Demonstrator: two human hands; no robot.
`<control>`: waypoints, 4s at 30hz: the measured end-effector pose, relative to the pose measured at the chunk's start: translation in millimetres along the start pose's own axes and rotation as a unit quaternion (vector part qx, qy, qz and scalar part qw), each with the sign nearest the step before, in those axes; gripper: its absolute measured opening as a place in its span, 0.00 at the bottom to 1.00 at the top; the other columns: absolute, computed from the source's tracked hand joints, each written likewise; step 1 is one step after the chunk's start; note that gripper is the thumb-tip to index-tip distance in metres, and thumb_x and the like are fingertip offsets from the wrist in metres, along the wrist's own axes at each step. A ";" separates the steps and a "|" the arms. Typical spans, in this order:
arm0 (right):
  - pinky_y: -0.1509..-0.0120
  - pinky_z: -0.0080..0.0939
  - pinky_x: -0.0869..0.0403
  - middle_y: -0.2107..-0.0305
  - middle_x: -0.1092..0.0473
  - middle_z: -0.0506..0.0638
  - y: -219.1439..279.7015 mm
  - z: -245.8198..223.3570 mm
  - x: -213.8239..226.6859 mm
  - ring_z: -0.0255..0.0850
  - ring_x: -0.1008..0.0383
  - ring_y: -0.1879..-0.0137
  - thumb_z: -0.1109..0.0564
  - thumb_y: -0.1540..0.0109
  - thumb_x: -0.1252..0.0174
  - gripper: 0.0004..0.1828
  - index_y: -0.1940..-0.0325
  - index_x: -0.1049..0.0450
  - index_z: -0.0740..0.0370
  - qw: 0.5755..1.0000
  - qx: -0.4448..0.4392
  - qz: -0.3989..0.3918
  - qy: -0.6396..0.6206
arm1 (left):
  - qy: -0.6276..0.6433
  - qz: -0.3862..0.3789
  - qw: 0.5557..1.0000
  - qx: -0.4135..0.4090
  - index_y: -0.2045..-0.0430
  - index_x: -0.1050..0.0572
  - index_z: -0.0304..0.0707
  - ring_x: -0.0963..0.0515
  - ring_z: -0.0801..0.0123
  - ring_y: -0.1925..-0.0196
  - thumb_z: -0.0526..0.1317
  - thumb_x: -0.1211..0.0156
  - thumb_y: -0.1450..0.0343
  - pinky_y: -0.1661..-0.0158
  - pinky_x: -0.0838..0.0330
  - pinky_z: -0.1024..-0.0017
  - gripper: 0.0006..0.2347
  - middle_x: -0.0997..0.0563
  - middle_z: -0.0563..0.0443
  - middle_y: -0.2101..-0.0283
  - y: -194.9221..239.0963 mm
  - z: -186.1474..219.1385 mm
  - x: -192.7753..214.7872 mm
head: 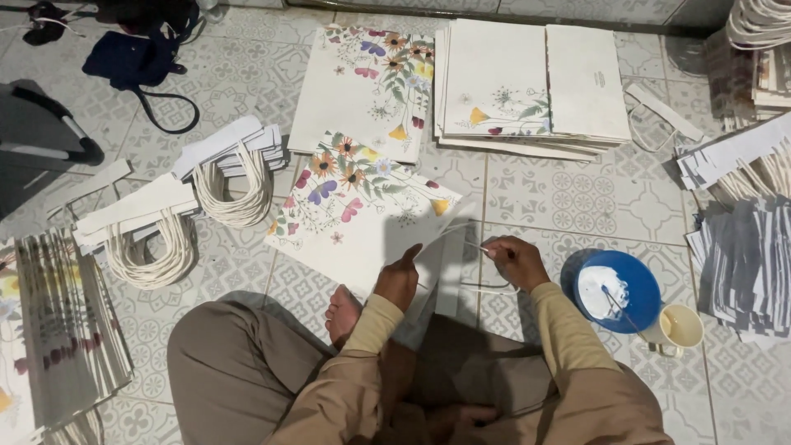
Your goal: The person sits on the floor and assembles paper bags by applying glue to a white paper strip with a toothbrush, then attaching the strip to the bag to form a handle. They repeat this process for multiple bags, stacking completed ones nearby.
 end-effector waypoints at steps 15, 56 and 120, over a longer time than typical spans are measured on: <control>0.42 0.55 0.23 0.59 0.21 0.52 3.2 -14.6 -24.2 0.54 0.22 0.47 0.59 0.35 0.46 0.15 0.51 0.17 0.44 0.998 0.037 0.040 0.027 | 0.052 -0.048 0.996 0.061 0.34 0.34 0.38 0.15 0.46 0.71 0.29 0.48 0.28 0.72 0.23 0.54 0.23 0.18 0.32 0.74 0.8 -4.2 -2.8; 0.66 0.44 0.24 0.69 0.28 0.49 31.8 -71.9 -40.3 0.49 0.24 0.61 0.61 0.36 0.46 0.13 0.51 0.20 0.51 0.900 0.286 0.093 0.316 | 0.059 -0.093 0.989 0.100 0.30 0.40 0.41 0.19 0.36 0.47 0.30 0.53 0.26 0.51 0.22 0.44 0.24 0.22 0.26 0.43 14.9 -7.6 -36.2; 0.64 0.52 0.26 0.75 0.29 0.53 67.4 -87.6 -89.7 0.56 0.25 0.68 0.61 0.37 0.39 0.02 0.63 0.23 0.54 0.926 0.349 -0.028 0.141 | 0.047 -0.156 0.976 0.145 0.28 0.46 0.50 0.25 0.33 0.38 0.32 0.55 0.25 0.43 0.27 0.42 0.26 0.29 0.20 0.37 18.2 -23.6 -66.6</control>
Point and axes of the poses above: each hand's wrist, its own y-axis away from the middle knuckle, its own x-axis out of the back of the hand, z = x × y, the point moved 7 cm from there along -y, towards the middle knuckle
